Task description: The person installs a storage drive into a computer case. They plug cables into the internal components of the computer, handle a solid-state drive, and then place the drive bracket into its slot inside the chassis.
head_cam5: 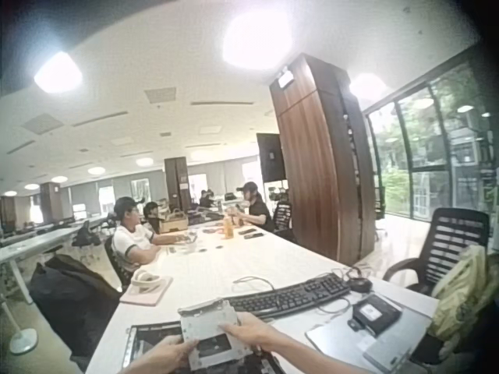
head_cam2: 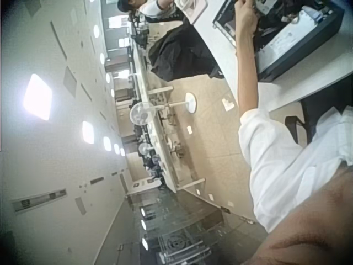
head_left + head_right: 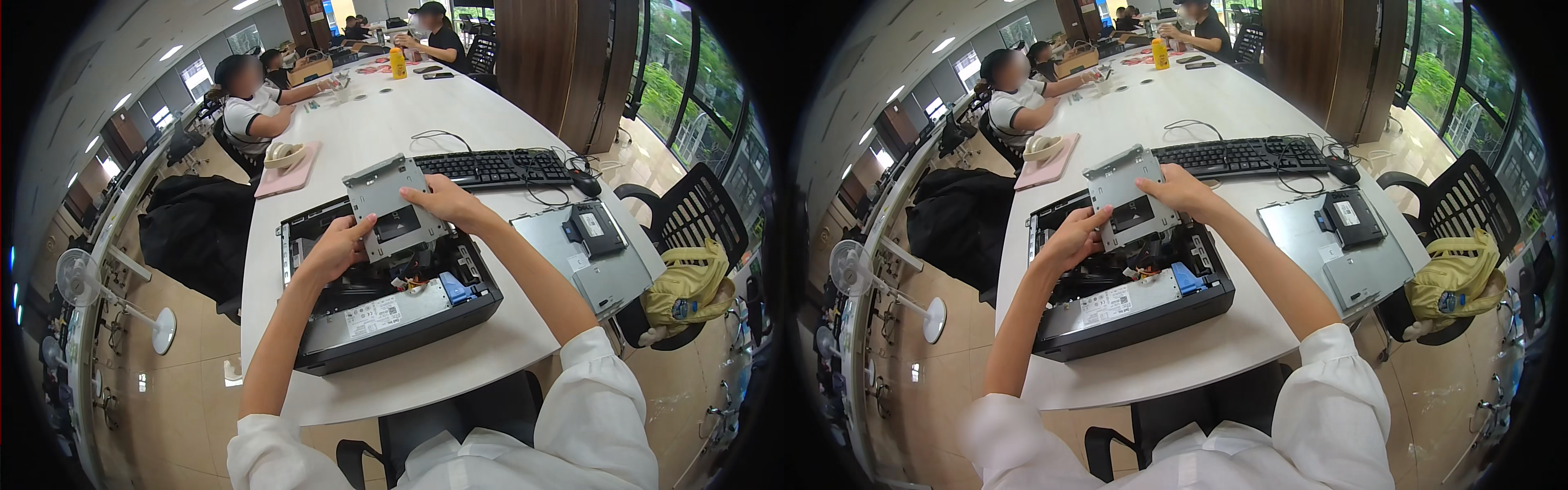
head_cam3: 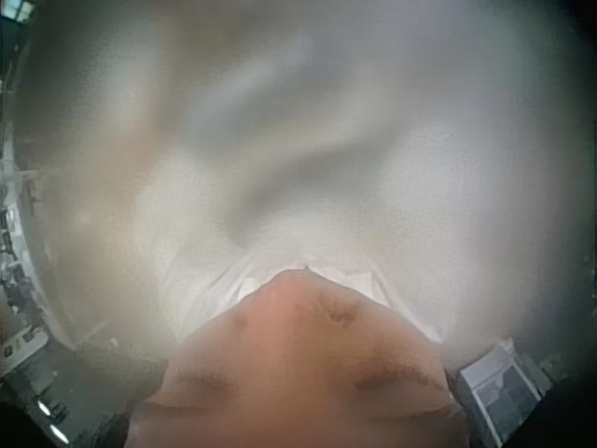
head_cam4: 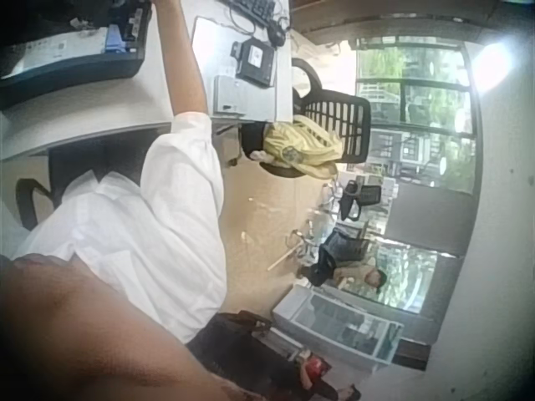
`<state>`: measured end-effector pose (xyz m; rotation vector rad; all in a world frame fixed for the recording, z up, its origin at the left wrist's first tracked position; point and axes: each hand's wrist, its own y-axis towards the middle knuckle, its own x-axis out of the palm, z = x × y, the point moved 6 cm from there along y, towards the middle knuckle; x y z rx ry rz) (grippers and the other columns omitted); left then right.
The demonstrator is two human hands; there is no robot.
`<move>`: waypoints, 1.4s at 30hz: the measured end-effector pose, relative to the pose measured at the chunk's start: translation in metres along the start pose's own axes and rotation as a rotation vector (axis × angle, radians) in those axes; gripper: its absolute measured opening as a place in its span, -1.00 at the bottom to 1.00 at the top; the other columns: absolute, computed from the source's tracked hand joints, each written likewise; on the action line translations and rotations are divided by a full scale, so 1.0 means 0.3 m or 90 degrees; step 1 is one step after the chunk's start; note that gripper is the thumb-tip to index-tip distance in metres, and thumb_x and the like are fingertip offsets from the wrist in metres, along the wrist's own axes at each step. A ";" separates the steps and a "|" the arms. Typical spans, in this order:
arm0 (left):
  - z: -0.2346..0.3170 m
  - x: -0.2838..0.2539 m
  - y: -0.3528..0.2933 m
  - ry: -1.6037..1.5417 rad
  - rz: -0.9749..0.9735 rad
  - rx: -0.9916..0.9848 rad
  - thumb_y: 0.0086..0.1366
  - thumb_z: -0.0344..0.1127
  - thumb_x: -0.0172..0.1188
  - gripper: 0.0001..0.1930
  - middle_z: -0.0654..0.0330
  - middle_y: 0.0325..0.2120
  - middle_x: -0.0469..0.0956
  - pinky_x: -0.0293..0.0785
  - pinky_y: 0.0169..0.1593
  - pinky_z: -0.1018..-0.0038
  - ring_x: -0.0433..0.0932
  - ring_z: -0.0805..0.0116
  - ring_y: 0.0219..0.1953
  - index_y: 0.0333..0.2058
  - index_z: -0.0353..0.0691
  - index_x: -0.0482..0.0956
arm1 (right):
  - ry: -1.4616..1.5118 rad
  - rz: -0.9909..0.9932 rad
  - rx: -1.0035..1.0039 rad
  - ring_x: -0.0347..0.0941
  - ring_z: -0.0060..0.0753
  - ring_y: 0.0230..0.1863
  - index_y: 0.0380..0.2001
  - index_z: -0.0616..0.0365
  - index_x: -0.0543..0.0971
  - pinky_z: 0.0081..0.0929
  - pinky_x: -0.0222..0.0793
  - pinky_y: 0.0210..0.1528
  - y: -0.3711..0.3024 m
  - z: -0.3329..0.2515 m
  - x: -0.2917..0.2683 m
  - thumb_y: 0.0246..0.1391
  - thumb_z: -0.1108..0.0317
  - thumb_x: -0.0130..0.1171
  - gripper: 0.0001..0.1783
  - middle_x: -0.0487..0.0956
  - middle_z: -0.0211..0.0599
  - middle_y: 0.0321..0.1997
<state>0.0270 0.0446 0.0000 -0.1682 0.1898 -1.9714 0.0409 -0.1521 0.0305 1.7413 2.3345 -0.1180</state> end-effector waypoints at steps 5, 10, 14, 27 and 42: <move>0.018 0.003 -0.019 0.035 0.014 -0.019 0.44 -0.07 0.11 -0.59 0.16 -0.19 0.56 0.57 -0.10 0.37 0.59 0.39 -0.21 -0.06 -0.38 0.46 | -0.241 0.087 -0.002 0.60 -0.09 -0.11 -0.17 0.39 0.61 -0.31 0.48 -0.07 0.008 -0.004 -0.039 0.06 -0.10 0.27 -0.37 0.64 0.10 -0.20; 0.005 -0.015 -0.017 0.068 0.032 -0.042 0.45 -0.06 0.09 -0.61 0.19 -0.24 0.59 0.60 -0.17 0.45 0.60 0.47 -0.27 -0.09 -0.36 0.49 | -0.440 0.133 0.004 0.63 0.06 -0.26 -0.42 0.37 0.64 -0.18 0.52 -0.19 -0.010 -0.066 -0.061 -0.04 -0.21 0.30 -0.32 0.63 0.14 -0.40; 0.002 0.000 -0.014 0.070 0.027 -0.036 0.45 -0.06 0.09 -0.58 0.15 -0.23 0.58 0.61 -0.15 0.43 0.60 0.44 -0.25 -0.08 -0.41 0.48 | -0.493 0.170 0.011 0.62 0.09 -0.36 -0.55 0.35 0.63 -0.11 0.52 -0.25 -0.023 -0.066 -0.063 -0.04 -0.18 0.31 -0.36 0.62 0.09 -0.49; -0.038 -0.010 0.023 0.134 0.085 -0.062 0.40 -0.06 0.17 -0.53 0.14 -0.20 0.55 0.60 -0.15 0.47 0.59 0.43 -0.21 -0.05 -0.45 0.44 | -0.407 0.211 -0.039 0.63 -0.11 -0.29 -0.29 0.26 0.69 -0.26 0.50 -0.15 -0.005 0.013 -0.096 -0.06 -0.01 0.35 -0.51 0.66 -0.12 -0.38; -0.028 0.078 0.061 0.087 0.209 -0.030 0.01 -0.47 0.41 -0.61 0.02 -0.34 0.62 0.56 -0.28 0.44 0.61 0.33 -0.37 -0.18 -0.54 0.55 | -0.282 0.189 -0.036 0.65 -0.20 -0.19 -0.11 0.30 0.62 -0.35 0.51 -0.07 -0.032 0.013 -0.107 -0.03 0.10 0.35 -0.48 0.69 -0.05 -0.23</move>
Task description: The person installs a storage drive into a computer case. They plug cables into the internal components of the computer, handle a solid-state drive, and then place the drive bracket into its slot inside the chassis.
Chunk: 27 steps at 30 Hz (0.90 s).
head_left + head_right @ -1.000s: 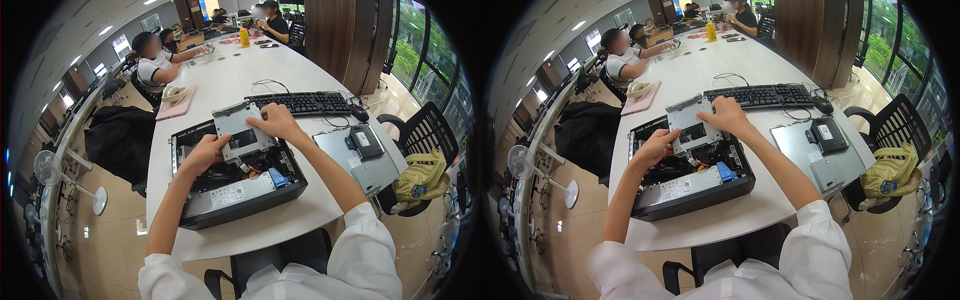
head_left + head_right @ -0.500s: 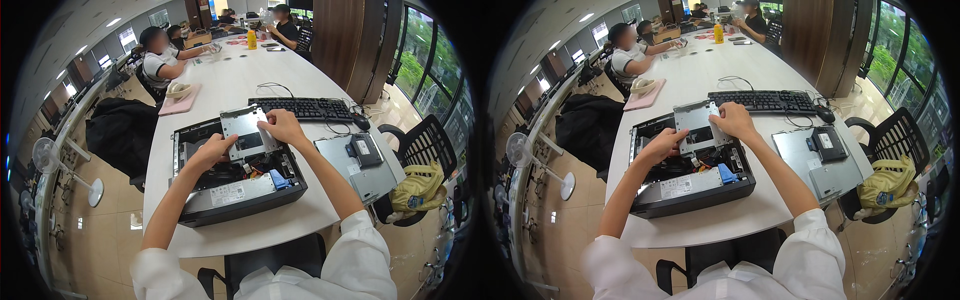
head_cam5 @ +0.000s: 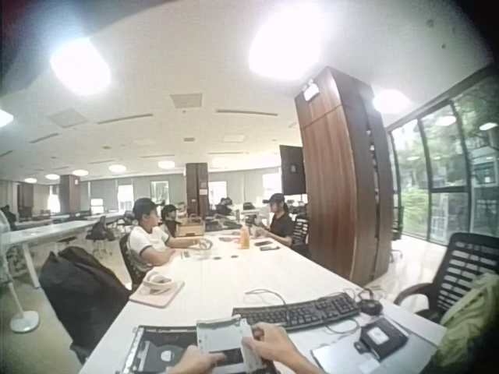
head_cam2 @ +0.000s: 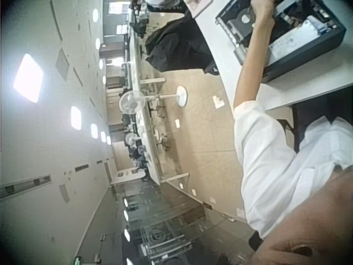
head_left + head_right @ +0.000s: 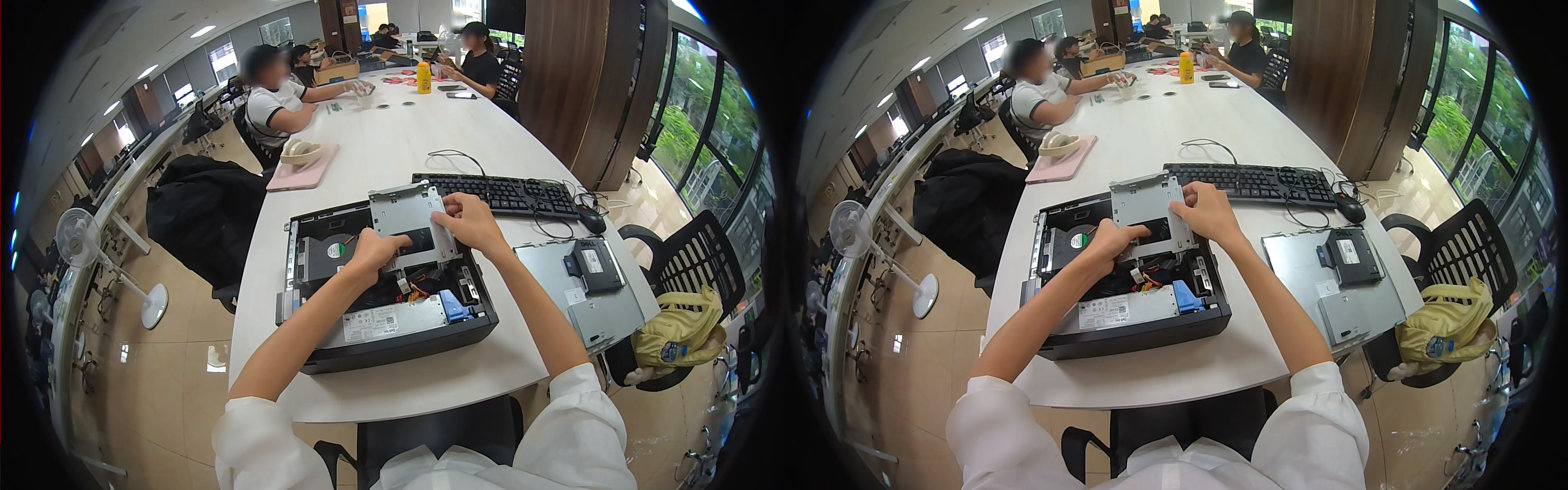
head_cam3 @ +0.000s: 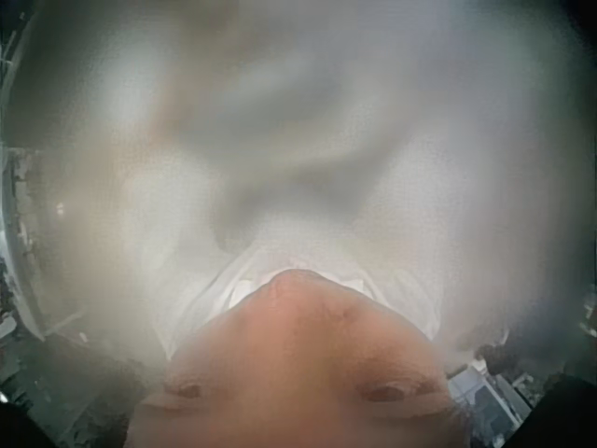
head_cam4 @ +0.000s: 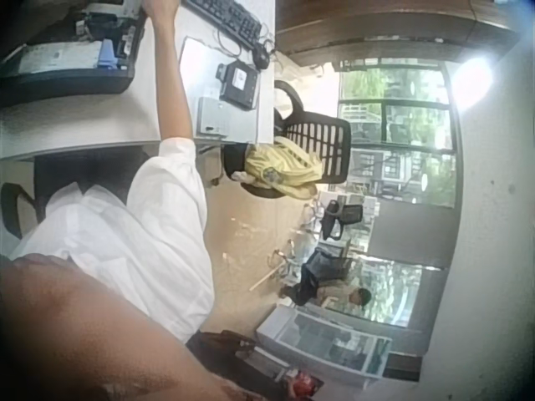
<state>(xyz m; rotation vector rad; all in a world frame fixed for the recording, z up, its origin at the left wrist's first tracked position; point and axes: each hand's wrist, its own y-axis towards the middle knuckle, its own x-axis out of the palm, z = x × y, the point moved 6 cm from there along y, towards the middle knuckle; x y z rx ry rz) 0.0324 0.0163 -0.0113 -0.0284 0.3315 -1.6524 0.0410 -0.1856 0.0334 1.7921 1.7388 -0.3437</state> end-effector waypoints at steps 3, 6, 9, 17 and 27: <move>-0.022 -0.020 0.008 -0.058 0.014 -0.012 0.05 -0.49 0.39 -0.66 0.02 -0.32 0.61 0.61 -0.32 0.44 0.62 0.33 -0.34 -0.19 -0.50 0.55 | 0.017 -0.006 0.008 0.64 -0.21 -0.16 -0.09 0.30 0.61 -0.35 0.50 -0.05 0.004 0.014 0.005 -0.02 0.09 0.35 -0.46 0.69 -0.05 -0.21; 0.010 -0.022 -0.014 -0.072 -0.019 0.012 0.06 -0.51 0.36 -0.70 0.04 -0.33 0.60 0.63 -0.30 0.41 0.63 0.32 -0.34 -0.22 -0.48 0.54 | 0.035 -0.006 0.011 0.56 -0.40 -0.21 -0.02 0.28 0.59 -0.45 0.47 -0.06 0.009 0.045 0.002 0.03 0.10 0.34 -0.46 0.66 -0.16 -0.21; 0.072 -0.022 -0.079 -0.115 -0.038 0.020 0.05 -0.54 0.35 -0.69 0.06 -0.32 0.61 0.64 -0.28 0.40 0.64 0.33 -0.34 -0.21 -0.44 0.52 | 0.046 -0.004 -0.011 0.54 -0.40 -0.19 -0.02 0.26 0.58 -0.44 0.46 -0.04 -0.005 0.025 -0.014 0.06 0.09 0.33 -0.47 0.65 -0.16 -0.15; 0.062 -0.051 -0.077 -0.176 -0.108 -0.019 0.09 -0.53 0.32 -0.68 0.11 -0.31 0.61 0.65 -0.20 0.34 0.65 0.34 -0.33 -0.15 -0.39 0.52 | 0.097 -0.047 0.007 0.56 -0.22 -0.02 0.03 0.26 0.50 -0.33 0.44 0.06 -0.017 -0.029 -0.005 0.07 0.09 0.30 -0.44 0.62 -0.04 -0.03; 0.078 -0.065 -0.083 -0.222 -0.141 0.002 0.12 -0.47 0.33 -0.61 0.14 -0.20 0.57 0.59 -0.04 0.30 0.62 0.34 -0.19 -0.06 -0.35 0.48 | 0.359 -0.077 0.055 0.38 -0.26 0.18 0.23 0.22 0.24 -0.25 0.27 0.21 -0.019 -0.038 0.055 0.05 0.24 0.39 -0.23 0.48 0.01 0.14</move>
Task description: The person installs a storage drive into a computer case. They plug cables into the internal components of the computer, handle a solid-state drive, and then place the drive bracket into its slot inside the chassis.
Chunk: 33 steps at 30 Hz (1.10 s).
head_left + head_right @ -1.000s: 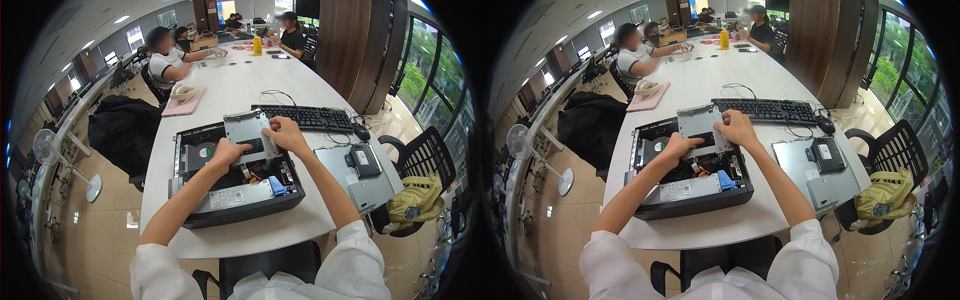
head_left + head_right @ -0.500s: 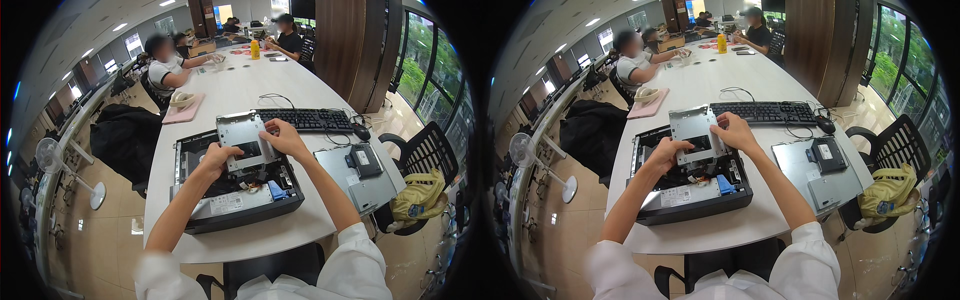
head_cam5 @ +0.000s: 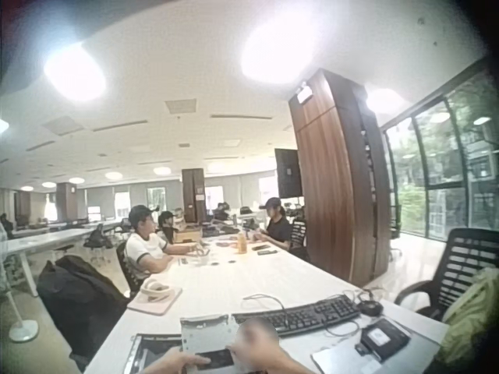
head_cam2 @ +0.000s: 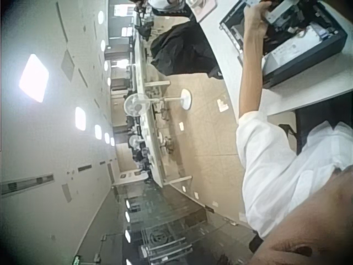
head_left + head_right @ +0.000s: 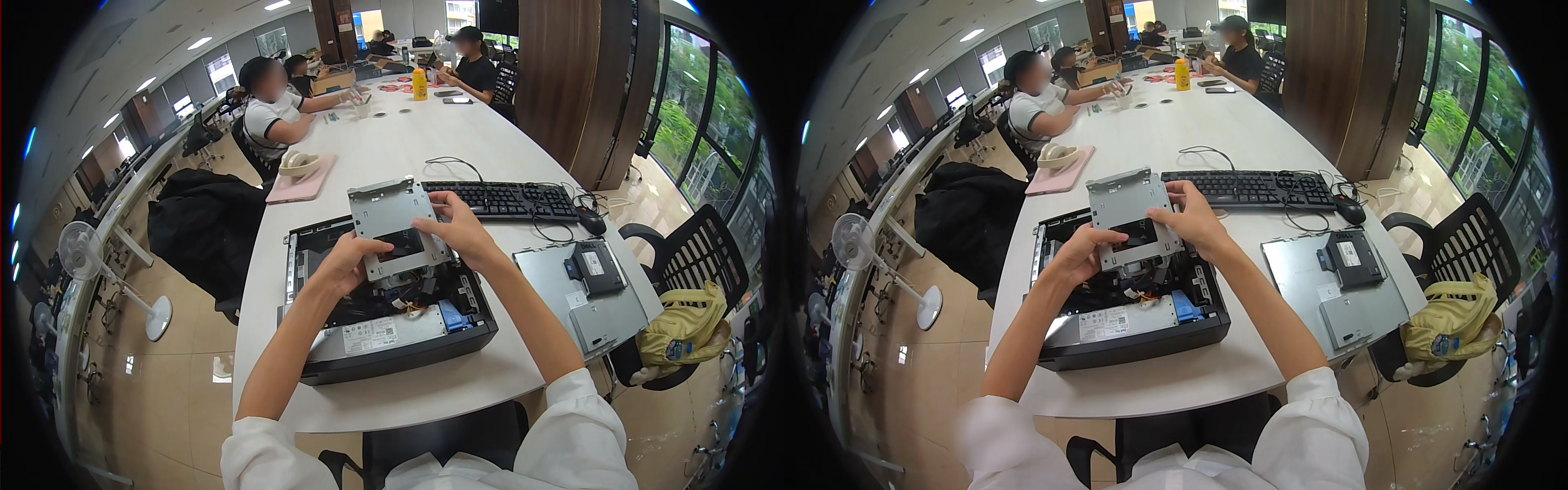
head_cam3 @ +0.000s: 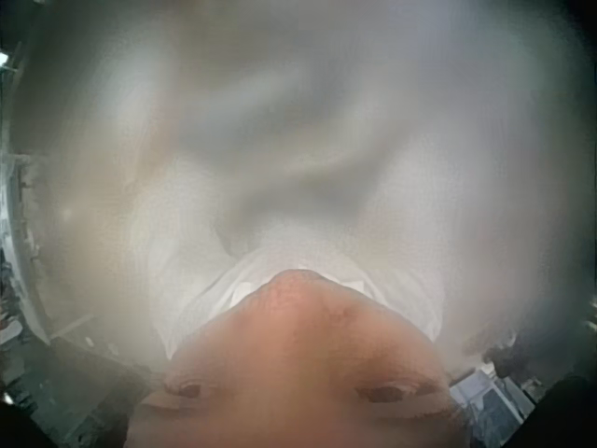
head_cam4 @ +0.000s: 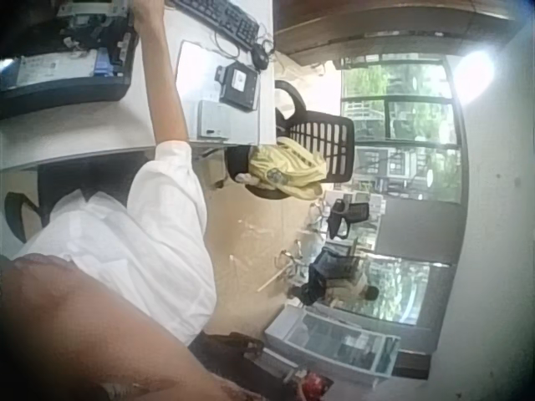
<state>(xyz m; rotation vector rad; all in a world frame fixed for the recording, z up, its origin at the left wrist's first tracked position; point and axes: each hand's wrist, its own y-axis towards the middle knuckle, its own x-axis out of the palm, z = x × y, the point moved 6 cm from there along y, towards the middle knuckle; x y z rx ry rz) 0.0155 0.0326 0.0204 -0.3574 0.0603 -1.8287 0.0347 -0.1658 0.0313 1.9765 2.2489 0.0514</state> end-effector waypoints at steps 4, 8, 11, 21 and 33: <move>-0.017 0.001 0.016 -0.039 -0.043 -0.014 0.15 -0.43 0.31 -0.61 0.14 -0.17 0.57 0.58 -0.02 0.30 0.61 0.35 -0.16 -0.04 -0.34 0.47 | 0.130 -0.009 0.053 0.39 -0.28 0.17 0.23 0.23 0.25 -0.25 0.27 0.21 -0.013 0.002 0.028 0.02 0.36 0.41 -0.24 0.50 -0.01 0.10; -0.010 0.019 0.022 -0.031 -0.045 -0.011 0.17 -0.40 0.30 -0.59 0.12 -0.15 0.58 0.59 -0.01 0.30 0.62 0.33 -0.13 -0.02 -0.36 0.47 | 0.177 0.000 0.068 0.42 -0.22 0.12 0.26 0.23 0.20 -0.19 0.39 0.13 -0.007 0.018 0.007 -0.02 0.41 0.43 -0.17 0.47 0.03 0.12; -0.007 0.022 0.017 -0.006 -0.034 -0.009 0.17 -0.40 0.32 -0.59 0.10 -0.15 0.58 0.61 -0.03 0.28 0.63 0.29 -0.13 -0.02 -0.38 0.47 | 0.233 -0.017 0.082 0.45 -0.23 0.11 0.27 0.24 0.18 -0.20 0.48 0.06 -0.003 0.021 0.012 -0.02 0.43 0.42 -0.16 0.48 0.01 0.09; -0.009 0.033 0.019 -0.040 -0.044 -0.006 0.18 -0.39 0.38 -0.58 0.08 -0.16 0.60 0.63 -0.10 0.34 0.64 0.32 -0.18 -0.03 -0.41 0.50 | 0.265 -0.042 0.131 0.51 -0.36 0.02 0.31 0.27 0.20 -0.43 0.58 -0.02 0.026 0.020 0.028 0.12 0.42 0.25 -0.28 0.47 -0.12 0.07; -0.061 0.002 0.055 -0.061 0.002 -0.084 0.15 -0.54 0.34 -0.67 0.13 -0.21 0.60 0.59 -0.09 0.30 0.62 0.31 -0.17 -0.10 -0.35 0.50 | 0.120 -0.013 0.134 0.33 -0.21 0.28 0.41 0.35 0.03 -0.33 0.22 0.32 -0.003 -0.002 0.036 0.15 0.48 0.15 -0.17 0.39 0.10 0.25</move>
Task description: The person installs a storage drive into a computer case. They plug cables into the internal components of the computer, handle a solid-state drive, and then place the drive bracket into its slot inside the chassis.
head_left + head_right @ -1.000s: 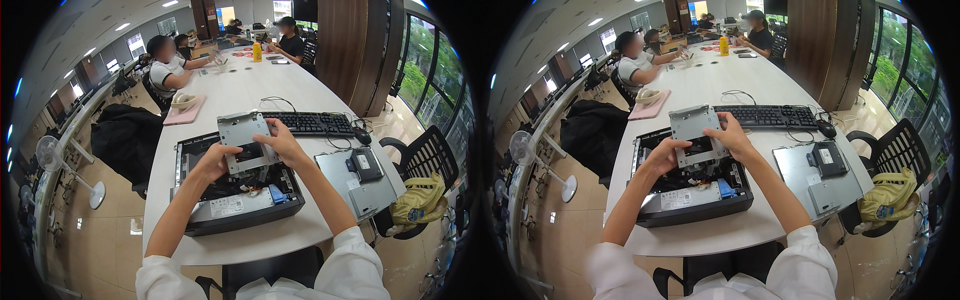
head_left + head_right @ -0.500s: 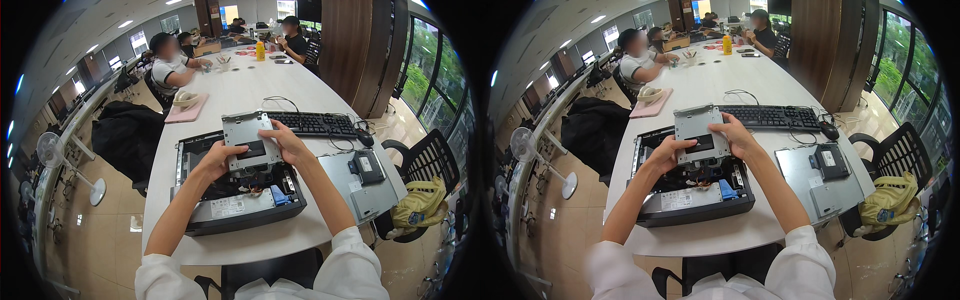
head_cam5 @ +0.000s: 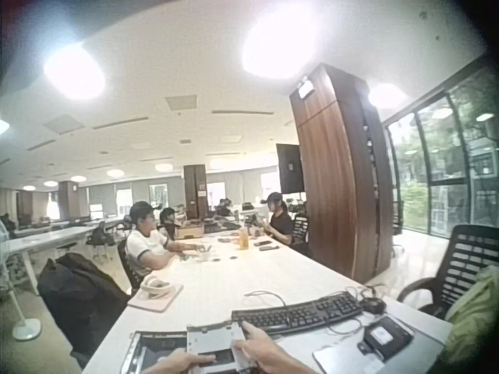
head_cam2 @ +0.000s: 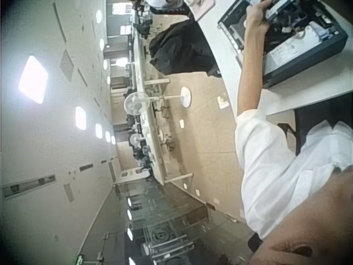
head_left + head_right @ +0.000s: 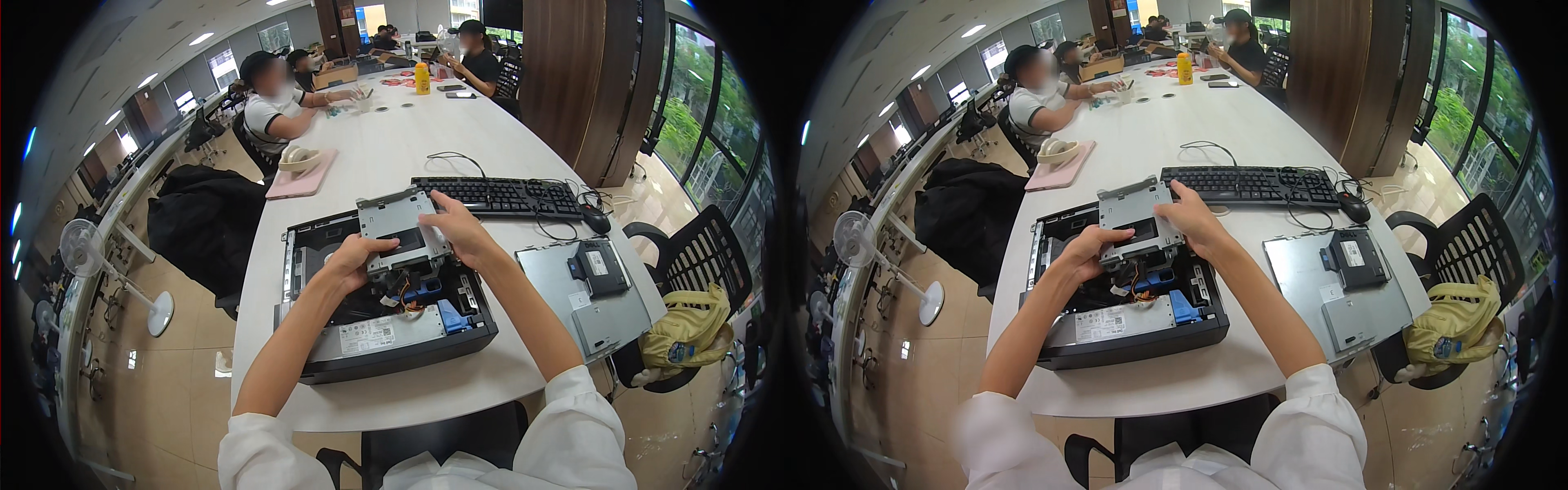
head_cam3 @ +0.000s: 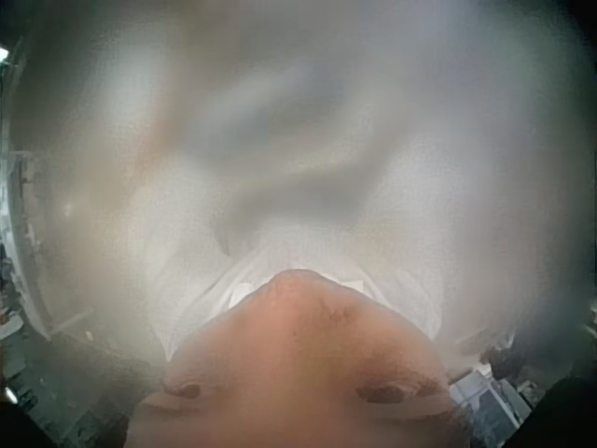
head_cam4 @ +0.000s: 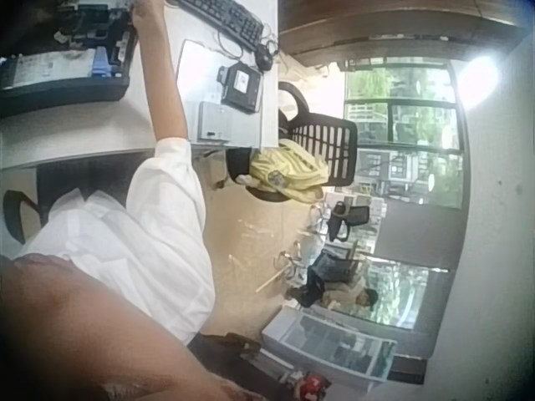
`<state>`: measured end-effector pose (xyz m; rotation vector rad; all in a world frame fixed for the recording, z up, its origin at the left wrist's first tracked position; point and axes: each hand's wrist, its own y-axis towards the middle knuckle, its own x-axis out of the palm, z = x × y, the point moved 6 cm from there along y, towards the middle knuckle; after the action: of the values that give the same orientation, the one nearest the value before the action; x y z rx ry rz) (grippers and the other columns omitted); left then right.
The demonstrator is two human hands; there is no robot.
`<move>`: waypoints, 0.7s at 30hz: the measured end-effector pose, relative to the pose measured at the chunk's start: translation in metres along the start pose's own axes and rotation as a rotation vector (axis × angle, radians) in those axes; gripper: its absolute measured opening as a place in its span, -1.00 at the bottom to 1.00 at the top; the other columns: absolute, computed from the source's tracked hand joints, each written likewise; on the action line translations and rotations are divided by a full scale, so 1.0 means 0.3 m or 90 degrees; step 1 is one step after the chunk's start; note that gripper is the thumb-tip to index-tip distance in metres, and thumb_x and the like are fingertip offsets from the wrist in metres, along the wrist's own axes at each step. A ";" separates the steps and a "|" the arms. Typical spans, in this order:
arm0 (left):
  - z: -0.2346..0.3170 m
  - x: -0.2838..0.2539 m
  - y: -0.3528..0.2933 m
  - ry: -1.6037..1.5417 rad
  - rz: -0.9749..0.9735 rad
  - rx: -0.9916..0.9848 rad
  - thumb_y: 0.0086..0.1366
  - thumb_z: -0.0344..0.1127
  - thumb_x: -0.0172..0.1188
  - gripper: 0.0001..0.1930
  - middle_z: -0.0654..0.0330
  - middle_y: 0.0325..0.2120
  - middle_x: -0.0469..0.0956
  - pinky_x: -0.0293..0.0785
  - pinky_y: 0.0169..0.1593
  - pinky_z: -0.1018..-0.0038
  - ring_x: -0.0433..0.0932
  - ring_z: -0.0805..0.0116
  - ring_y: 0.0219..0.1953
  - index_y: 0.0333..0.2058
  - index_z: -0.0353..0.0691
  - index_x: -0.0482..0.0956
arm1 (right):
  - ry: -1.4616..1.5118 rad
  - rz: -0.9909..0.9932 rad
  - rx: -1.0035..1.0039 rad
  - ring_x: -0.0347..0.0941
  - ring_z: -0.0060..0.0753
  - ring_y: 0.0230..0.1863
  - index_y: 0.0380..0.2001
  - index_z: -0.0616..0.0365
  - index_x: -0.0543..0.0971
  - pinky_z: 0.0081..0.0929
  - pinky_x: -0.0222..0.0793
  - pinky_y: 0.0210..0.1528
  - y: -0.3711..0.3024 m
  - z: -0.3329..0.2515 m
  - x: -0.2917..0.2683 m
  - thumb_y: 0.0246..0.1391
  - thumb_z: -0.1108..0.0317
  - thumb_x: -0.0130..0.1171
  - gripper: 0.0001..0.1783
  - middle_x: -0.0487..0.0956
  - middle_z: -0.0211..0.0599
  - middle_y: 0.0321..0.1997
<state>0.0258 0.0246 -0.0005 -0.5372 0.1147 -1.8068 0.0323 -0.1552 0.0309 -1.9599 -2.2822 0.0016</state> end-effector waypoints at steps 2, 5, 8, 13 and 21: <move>0.001 0.010 0.006 0.007 0.004 -0.002 0.14 -0.55 0.34 -0.66 0.13 -0.21 0.60 0.59 -0.09 0.29 0.62 0.31 -0.18 -0.09 -0.34 0.50 | -0.031 -0.006 -0.057 0.28 -0.17 0.33 0.42 0.36 -0.03 -0.34 0.15 0.36 0.028 0.026 -0.033 0.16 0.48 0.13 -0.15 0.32 0.17 0.31; -0.010 -0.003 0.010 0.007 0.008 0.012 0.14 -0.56 0.33 -0.65 0.14 -0.20 0.60 0.58 -0.08 0.29 0.61 0.31 -0.17 -0.08 -0.32 0.49 | -0.089 -0.005 -0.155 0.27 -0.12 0.36 0.42 0.40 -0.06 -0.36 0.14 0.35 -0.001 0.001 -0.021 0.18 0.46 0.09 -0.16 0.26 0.22 0.37; -0.015 0.006 0.020 0.017 -0.009 0.031 0.15 -0.51 0.34 -0.65 0.15 -0.19 0.60 0.56 -0.08 0.30 0.60 0.34 -0.17 -0.07 -0.32 0.52 | -0.141 -0.016 -0.197 0.35 -0.22 0.26 0.41 0.39 0.01 -0.43 0.24 0.26 -0.011 0.004 -0.038 0.19 0.44 0.08 -0.21 0.34 0.14 0.32; 0.000 0.005 0.010 0.044 -0.017 0.022 0.17 -0.48 0.34 -0.66 0.16 -0.19 0.61 0.57 -0.09 0.33 0.60 0.37 -0.18 -0.06 -0.34 0.54 | -0.353 0.012 -0.211 0.08 -0.61 -0.39 0.30 0.26 0.34 -0.59 0.15 -0.33 -0.026 0.009 -0.033 0.18 0.34 0.13 -0.38 0.26 -0.49 -0.40; 0.019 0.010 -0.021 0.047 -0.029 0.007 0.16 -0.48 0.35 -0.67 0.14 -0.21 0.61 0.61 -0.13 0.37 0.61 0.37 -0.18 -0.09 -0.35 0.54 | -0.438 -0.007 -0.258 0.17 -0.57 -0.36 0.27 0.35 0.35 -0.53 0.24 -0.29 -0.010 0.013 -0.031 0.09 0.39 0.15 -0.35 0.35 -0.35 -0.34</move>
<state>0.0220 0.0248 0.0075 -0.4683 0.1445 -1.8706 0.0304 -0.1646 0.0265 -2.4355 -2.8962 0.2741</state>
